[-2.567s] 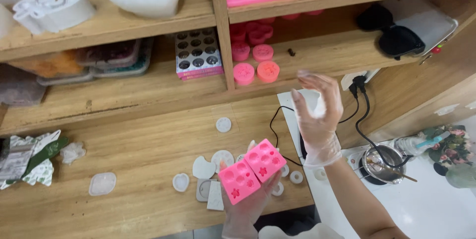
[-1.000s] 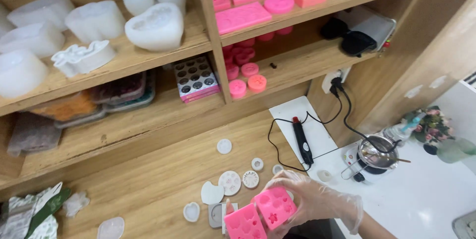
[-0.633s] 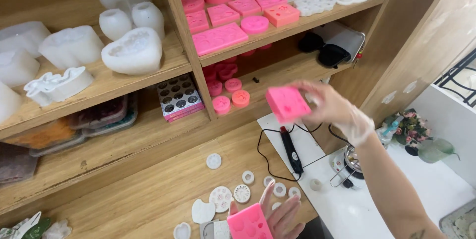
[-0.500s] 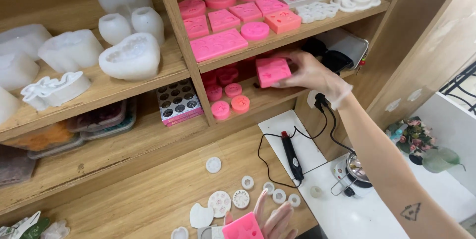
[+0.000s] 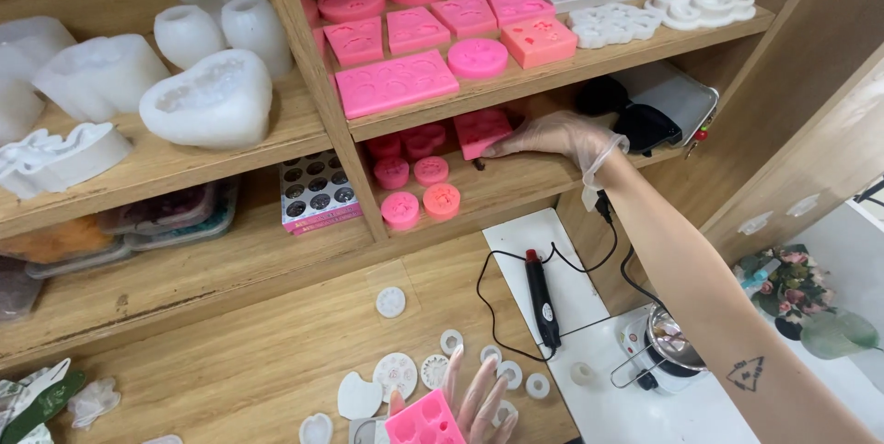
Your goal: Organizing and selecting various silicone candle molds from a shelving unit.
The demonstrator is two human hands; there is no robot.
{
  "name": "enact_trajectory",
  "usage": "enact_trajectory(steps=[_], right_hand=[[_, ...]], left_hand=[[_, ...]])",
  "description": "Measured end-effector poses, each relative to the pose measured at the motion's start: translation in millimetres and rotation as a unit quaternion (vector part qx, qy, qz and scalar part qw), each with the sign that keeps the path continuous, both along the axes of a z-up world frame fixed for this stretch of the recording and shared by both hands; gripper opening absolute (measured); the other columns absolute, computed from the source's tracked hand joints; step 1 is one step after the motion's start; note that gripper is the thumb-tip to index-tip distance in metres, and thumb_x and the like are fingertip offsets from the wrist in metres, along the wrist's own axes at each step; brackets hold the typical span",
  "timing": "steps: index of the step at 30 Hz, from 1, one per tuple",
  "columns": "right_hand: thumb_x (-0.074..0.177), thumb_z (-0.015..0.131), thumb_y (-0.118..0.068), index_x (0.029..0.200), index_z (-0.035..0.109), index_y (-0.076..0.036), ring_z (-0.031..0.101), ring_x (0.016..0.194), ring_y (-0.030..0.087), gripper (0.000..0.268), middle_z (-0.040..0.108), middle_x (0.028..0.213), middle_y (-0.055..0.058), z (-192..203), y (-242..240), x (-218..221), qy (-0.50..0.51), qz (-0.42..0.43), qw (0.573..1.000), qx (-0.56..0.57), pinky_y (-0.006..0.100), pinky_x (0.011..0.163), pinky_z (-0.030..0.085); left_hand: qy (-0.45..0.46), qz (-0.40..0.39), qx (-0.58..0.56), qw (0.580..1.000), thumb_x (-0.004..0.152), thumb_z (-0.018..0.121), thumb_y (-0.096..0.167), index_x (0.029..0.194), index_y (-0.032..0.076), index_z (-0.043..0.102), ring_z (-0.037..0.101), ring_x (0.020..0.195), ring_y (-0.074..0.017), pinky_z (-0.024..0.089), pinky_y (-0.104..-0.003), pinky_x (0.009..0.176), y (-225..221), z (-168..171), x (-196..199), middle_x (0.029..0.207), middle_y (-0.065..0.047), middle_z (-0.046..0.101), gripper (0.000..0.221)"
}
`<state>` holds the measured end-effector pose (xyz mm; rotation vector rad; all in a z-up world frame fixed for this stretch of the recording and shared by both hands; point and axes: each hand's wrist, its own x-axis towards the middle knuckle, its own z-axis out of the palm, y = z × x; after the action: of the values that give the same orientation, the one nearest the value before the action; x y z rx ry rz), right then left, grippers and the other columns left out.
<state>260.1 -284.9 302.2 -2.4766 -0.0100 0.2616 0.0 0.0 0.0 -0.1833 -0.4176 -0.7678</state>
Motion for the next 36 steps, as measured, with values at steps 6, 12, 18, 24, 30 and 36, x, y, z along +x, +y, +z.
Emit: enact_trajectory(steps=[6, 12, 18, 24, 30, 36], right_hand=[[0.059, 0.090, -0.024, 0.147, 0.043, -0.007, 0.056, 0.131, 0.026, 0.101, 0.056, 0.146, 0.013, -30.1, -6.6, 27.8, -0.124, 0.110, 0.977, 0.135, 0.031, 0.112, 0.040], [0.062, 0.087, -0.033, 0.149, 0.042, -0.006, 0.053, 0.135, 0.028, 0.101, 0.053, 0.150, 0.014, -15.0, 4.7, 14.1, -0.098, 0.062, 0.988, 0.099, 0.032, 0.113, 0.039], [0.062, 0.088, -0.030, 0.148, 0.038, -0.005, 0.053, 0.134, 0.032, 0.103, 0.054, 0.147, 0.018, -13.1, 6.0, 9.4, -0.137, 0.069, 0.982, 0.113, 0.036, 0.112, 0.041], [0.062, 0.089, -0.029, 0.147, 0.044, -0.007, 0.053, 0.135, 0.029, 0.098, 0.053, 0.150, 0.013, -11.3, 7.0, 7.7, -0.140, 0.049, 0.985, 0.092, 0.033, 0.114, 0.039], [0.058, 0.091, -0.037, 0.148, 0.038, -0.005, 0.051, 0.135, 0.032, 0.110, 0.051, 0.150, 0.017, -10.6, 10.3, 4.9, -0.157, 0.041, 0.984, 0.070, 0.034, 0.114, 0.039], [0.066, 0.088, -0.023, 0.140, 0.050, -0.002, 0.062, 0.124, 0.031, 0.085, 0.062, 0.138, 0.017, -12.0, 10.7, 2.9, -0.182, 0.073, 0.975, 0.105, 0.034, 0.106, 0.048]], left_hand=[[0.027, 0.002, -0.097, 0.995, 0.091, 0.041, 0.084, 0.167, 0.033, 0.003, -0.008, 0.158, -0.0335, -0.005, -0.061, 0.124, -25.5, -1.9, 3.2, 0.173, -0.011, -0.006, 0.099], [0.047, -0.012, -0.129, 0.990, 0.091, 0.045, 0.083, 0.167, 0.032, 0.003, -0.011, 0.157, -0.0328, -0.007, -0.061, 0.123, -31.1, -1.5, 5.0, 0.173, -0.011, -0.009, 0.100], [0.063, 0.010, -0.083, 0.994, 0.088, 0.039, 0.084, 0.166, 0.033, -0.004, -0.011, 0.158, -0.0346, 0.005, -0.063, 0.123, -27.0, 4.0, 0.5, 0.173, -0.016, -0.011, 0.103], [0.073, -0.001, -0.051, 0.996, 0.087, 0.041, 0.084, 0.167, 0.035, 0.000, -0.002, 0.158, -0.0323, 0.008, -0.061, 0.124, -20.7, 1.6, -4.3, 0.173, -0.017, -0.005, 0.102], [0.059, 0.006, -0.036, 0.998, 0.088, 0.039, 0.084, 0.166, 0.035, 0.000, -0.003, 0.159, -0.0319, 0.007, -0.062, 0.124, -17.3, 3.9, -6.8, 0.173, -0.016, -0.005, 0.100], [0.113, -0.026, -0.053, 0.992, 0.085, 0.041, 0.081, 0.167, 0.037, 0.003, 0.003, 0.158, -0.0315, 0.011, -0.059, 0.125, -24.0, 27.0, -2.6, 0.174, -0.013, 0.001, 0.100]])
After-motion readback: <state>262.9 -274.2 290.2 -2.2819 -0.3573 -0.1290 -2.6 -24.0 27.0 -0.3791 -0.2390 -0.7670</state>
